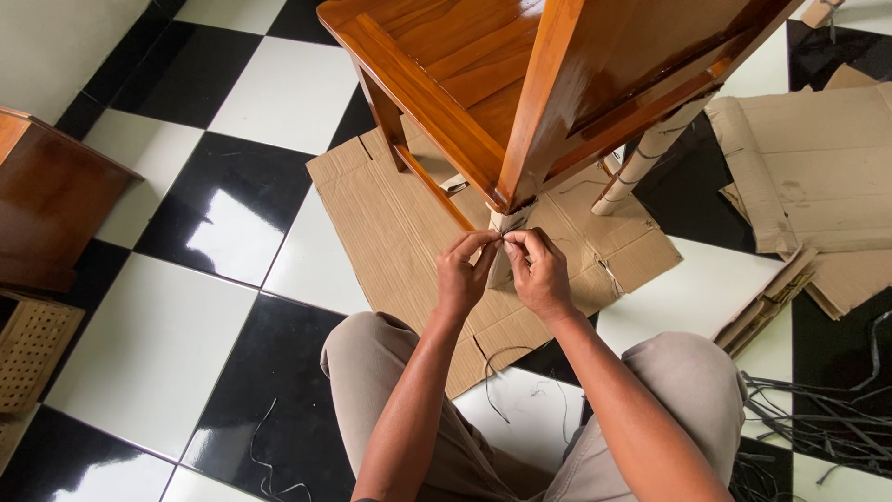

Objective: Wrapping the legs of a wooden chair with cardboard and securing them with plastic ties.

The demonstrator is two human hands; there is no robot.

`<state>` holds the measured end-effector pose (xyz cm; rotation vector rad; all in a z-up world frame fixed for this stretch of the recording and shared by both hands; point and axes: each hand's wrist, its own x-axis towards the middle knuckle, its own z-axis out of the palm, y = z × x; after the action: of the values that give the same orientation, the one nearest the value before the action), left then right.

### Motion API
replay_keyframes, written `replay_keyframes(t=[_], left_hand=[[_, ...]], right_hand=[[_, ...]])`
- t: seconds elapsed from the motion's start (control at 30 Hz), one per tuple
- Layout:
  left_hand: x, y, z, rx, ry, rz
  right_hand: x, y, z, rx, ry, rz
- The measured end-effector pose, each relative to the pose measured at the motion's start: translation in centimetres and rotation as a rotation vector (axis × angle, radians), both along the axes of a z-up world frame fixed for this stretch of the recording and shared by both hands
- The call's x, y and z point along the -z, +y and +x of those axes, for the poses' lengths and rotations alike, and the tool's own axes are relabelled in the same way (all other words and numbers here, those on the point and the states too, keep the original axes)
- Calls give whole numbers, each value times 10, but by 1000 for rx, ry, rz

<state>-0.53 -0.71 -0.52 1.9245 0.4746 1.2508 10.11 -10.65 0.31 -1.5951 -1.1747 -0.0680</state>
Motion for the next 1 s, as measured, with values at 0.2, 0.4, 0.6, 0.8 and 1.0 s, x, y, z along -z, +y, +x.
replay_keyframes(t=[0.2, 0.4, 0.6, 0.8, 1.0], left_hand=[[-3, 1, 1, -34, 35, 58], [0, 6, 10, -103, 13, -5], [1, 4, 13, -122, -15, -49], [0, 8, 18, -138, -22, -30], [5, 7, 19, -99, -74, -176]], right_hand=[[1, -1, 1, 28, 15, -3], [1, -3, 4, 90, -8, -6], [10, -13, 10, 126, -15, -31], [-5, -18, 0, 117, -77, -48], [13, -16, -7, 132, -60, -44]])
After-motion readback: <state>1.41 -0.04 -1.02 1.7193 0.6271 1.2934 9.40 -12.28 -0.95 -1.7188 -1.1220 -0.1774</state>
